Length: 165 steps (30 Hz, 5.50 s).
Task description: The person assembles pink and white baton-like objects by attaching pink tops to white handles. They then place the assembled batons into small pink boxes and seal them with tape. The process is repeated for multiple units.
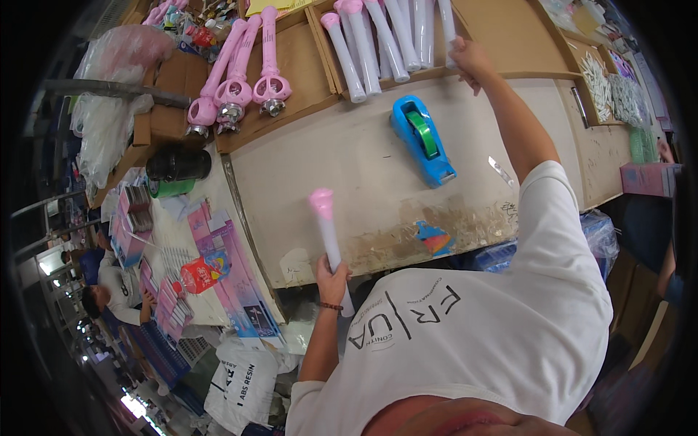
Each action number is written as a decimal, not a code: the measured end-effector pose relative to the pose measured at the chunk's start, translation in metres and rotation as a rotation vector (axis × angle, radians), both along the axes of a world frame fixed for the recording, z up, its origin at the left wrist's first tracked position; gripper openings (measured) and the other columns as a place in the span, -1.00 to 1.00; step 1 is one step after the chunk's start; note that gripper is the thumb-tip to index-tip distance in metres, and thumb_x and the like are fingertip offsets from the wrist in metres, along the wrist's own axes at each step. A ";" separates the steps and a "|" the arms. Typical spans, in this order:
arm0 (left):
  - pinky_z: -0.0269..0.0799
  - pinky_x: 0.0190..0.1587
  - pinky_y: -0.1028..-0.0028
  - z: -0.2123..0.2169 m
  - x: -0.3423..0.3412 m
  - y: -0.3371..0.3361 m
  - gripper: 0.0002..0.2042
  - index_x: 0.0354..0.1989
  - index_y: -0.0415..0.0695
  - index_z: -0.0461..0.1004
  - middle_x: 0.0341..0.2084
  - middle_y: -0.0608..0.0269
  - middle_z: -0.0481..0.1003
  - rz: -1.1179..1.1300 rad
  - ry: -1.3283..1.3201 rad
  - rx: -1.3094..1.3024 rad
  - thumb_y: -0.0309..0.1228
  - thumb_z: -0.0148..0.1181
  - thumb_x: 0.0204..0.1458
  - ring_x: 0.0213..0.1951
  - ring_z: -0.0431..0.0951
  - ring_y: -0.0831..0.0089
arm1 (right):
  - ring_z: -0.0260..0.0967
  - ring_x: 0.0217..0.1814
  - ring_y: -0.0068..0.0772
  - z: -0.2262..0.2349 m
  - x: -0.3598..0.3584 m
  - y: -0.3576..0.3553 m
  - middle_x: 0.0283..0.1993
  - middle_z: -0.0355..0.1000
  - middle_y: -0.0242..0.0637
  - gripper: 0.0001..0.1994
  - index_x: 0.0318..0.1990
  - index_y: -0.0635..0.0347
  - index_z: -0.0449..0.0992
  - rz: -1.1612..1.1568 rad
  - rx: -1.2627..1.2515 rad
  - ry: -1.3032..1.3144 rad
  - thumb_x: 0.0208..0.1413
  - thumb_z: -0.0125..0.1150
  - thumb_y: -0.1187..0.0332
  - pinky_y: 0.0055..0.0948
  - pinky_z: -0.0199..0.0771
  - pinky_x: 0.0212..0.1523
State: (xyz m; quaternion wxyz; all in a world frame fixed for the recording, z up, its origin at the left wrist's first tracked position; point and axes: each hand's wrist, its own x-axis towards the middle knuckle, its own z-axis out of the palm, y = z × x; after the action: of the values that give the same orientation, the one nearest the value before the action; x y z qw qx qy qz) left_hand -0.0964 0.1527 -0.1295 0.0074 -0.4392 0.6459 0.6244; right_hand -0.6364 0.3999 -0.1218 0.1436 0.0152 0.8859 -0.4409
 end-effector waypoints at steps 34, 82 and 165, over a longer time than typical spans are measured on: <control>0.40 -0.55 0.35 0.150 0.052 -0.090 -0.74 -0.32 -0.26 0.38 -0.68 0.15 0.44 -1.061 0.204 -0.405 -0.30 0.20 0.00 -0.68 0.45 0.34 | 0.29 -0.57 -0.52 0.167 0.453 -0.158 -0.55 0.38 -0.41 -0.74 -0.47 0.26 0.36 0.795 -0.533 -0.026 0.22 -0.08 0.30 -0.39 0.50 -0.09; 0.32 -0.65 0.53 0.165 0.048 -0.025 -0.79 -0.26 -0.27 0.34 -0.69 0.30 0.38 -0.724 0.181 0.411 -0.38 0.13 0.06 -0.74 0.38 0.56 | 0.50 -0.35 -0.14 0.180 0.429 -0.137 -0.30 0.44 -0.08 -0.41 -0.15 0.23 0.38 -0.007 -1.702 -0.638 0.18 -0.14 -0.23 0.10 0.57 -0.09; 0.36 -0.62 0.47 0.187 0.081 -0.019 -0.72 -0.18 -0.29 0.30 -0.62 0.22 0.41 -0.668 -0.013 0.185 -0.38 0.15 0.02 -0.67 0.44 0.46 | 0.47 -0.44 -0.41 0.152 0.429 -0.155 -0.39 0.43 -0.23 -0.79 -0.28 0.22 0.39 0.184 -1.720 -0.742 0.09 0.21 0.27 -0.13 0.67 -0.26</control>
State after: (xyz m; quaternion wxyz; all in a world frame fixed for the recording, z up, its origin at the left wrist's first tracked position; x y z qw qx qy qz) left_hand -0.0150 0.1338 0.0571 0.2551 -0.2050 0.6945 0.6407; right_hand -0.2076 0.2448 0.0305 0.4129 -0.0264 0.1516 -0.8977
